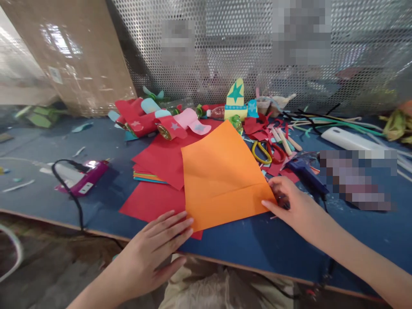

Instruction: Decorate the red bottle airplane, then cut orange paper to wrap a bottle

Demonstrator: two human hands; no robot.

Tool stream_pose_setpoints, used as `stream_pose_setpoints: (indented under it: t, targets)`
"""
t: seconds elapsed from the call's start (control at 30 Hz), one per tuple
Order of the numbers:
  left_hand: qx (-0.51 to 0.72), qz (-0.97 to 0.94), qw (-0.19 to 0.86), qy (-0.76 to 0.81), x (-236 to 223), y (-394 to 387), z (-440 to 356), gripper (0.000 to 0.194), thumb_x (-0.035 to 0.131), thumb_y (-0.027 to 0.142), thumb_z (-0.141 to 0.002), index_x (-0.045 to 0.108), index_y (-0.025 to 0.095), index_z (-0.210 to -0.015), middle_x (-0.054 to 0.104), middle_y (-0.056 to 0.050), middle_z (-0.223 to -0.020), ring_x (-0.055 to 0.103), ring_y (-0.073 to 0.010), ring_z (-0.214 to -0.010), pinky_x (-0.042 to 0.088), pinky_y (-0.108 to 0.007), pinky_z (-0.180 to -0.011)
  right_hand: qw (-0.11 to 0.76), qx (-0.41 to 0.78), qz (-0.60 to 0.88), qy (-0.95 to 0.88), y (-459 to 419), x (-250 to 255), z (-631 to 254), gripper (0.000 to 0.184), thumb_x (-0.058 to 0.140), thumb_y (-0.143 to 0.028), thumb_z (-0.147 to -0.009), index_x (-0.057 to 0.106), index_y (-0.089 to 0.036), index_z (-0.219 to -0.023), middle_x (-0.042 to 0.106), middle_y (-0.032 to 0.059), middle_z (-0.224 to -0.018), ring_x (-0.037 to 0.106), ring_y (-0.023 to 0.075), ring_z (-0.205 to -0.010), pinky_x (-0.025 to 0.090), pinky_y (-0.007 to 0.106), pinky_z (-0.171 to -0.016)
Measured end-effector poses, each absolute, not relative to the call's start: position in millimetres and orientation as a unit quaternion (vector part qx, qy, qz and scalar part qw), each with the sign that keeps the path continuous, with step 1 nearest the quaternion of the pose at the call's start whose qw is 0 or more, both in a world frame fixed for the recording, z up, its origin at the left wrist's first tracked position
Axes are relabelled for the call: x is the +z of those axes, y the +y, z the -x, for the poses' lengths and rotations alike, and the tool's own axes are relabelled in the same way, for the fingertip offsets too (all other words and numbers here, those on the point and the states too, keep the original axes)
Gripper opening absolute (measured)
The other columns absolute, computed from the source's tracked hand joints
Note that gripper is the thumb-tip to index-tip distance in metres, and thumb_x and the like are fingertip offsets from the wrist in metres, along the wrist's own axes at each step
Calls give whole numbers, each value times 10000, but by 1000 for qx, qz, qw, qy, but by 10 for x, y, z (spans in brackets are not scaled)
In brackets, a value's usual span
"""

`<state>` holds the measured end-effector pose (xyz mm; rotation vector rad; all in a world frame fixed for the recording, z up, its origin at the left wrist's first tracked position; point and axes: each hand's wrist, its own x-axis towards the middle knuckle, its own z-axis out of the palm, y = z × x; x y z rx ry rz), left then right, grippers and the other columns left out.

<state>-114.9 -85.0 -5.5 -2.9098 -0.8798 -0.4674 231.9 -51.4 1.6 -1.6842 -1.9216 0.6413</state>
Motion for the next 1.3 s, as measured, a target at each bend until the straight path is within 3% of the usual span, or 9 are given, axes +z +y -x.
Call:
stream_pose_setpoints:
  t: [0.2, 0.43, 0.53, 0.67, 0.8, 0.97, 1.13, 1.2, 1.3]
  targets:
    - [-177, 944, -7, -277, -40, -850, 1175, 476, 513, 147, -818, 498, 189, -1293, 608, -72, -1246, 502, -205, -1230, 428, -381, -1039, 285, 386, 594, -646, -466, 92, -2332, 332, 561, -448, -759, 422, -240, -977, 664, 23, -728, 668, 216, -676, 554, 349, -607]
    - [-257, 916, -44, -304, 267, -639, 1014, 248, 524, 125, -852, 607, 199, -1074, 685, -59, -1080, 622, -158, -1055, 522, -276, -912, 346, 414, 559, -630, -316, 298, -2383, 429, 598, -538, -745, 478, -221, -1008, 682, 99, -979, 680, 221, -755, 574, 355, -630]
    - [-251, 898, -36, -358, 391, -426, 776, 351, 529, 220, -877, 522, 209, -1228, 613, -75, -1215, 582, -178, -1112, 489, -322, -954, 376, 395, 532, -647, -174, 447, -2390, 392, 598, -509, -764, 491, -232, -1020, 677, 80, -1003, 669, 203, -753, 572, 344, -636]
    - [-251, 876, -58, -408, 511, -34, 330, 755, 640, 502, -764, 356, 170, -1380, 476, -135, -1368, 454, -302, -1245, 374, -470, -1041, 437, 342, 509, -658, -48, 537, -2358, 330, 592, -455, -791, 499, -237, -1021, 666, 59, -962, 655, 208, -835, 552, 366, -744]
    - [-250, 849, -203, -418, 560, 308, -44, 721, 739, 387, -676, 456, 176, -1305, 583, -113, -1239, 578, -300, -1085, 466, -411, -927, 501, 331, 489, -632, -59, 454, -2340, 351, 599, -458, -800, 506, -249, -1067, 655, 57, -999, 638, 218, -914, 537, 380, -793]
    - [-263, 776, -434, -375, 547, 424, -172, 266, 695, 330, -693, 670, 163, -899, 702, -45, -882, 660, -245, -854, 523, -326, -770, 552, 515, 399, -521, -71, 312, -2354, 446, 363, -588, -883, 465, -294, -1203, 618, 65, -1203, 621, 206, -1047, 501, 417, -904]
    - [-312, 625, -671, -249, 636, 259, -16, 372, 743, 446, -635, 668, 213, -916, 709, -42, -968, 667, -245, -915, 539, -343, -785, 483, 637, 387, -459, -100, 244, -2262, 542, 547, -534, -820, 474, -252, -1278, 600, 100, -1270, 571, 218, -1157, 415, 416, -1012]
    - [-306, 639, -667, -230, 673, 206, 74, 463, 707, 563, -631, 673, 236, -957, 714, -49, -966, 671, -274, -918, 551, -389, -769, 464, 663, 387, -442, -139, 219, -2209, 547, 580, -546, -790, 522, -251, -1247, 614, 96, -1253, 563, 235, -1169, 425, 417, -1002]
    - [-317, 753, -498, -290, 677, 239, 204, 618, 566, 762, -615, 703, 247, -929, 730, -58, -870, 698, -271, -770, 574, -387, -628, 426, 694, 392, -428, -172, 179, -2176, 544, 522, -614, -797, 567, -253, -1202, 652, 91, -1189, 594, 250, -1128, 480, 421, -934]
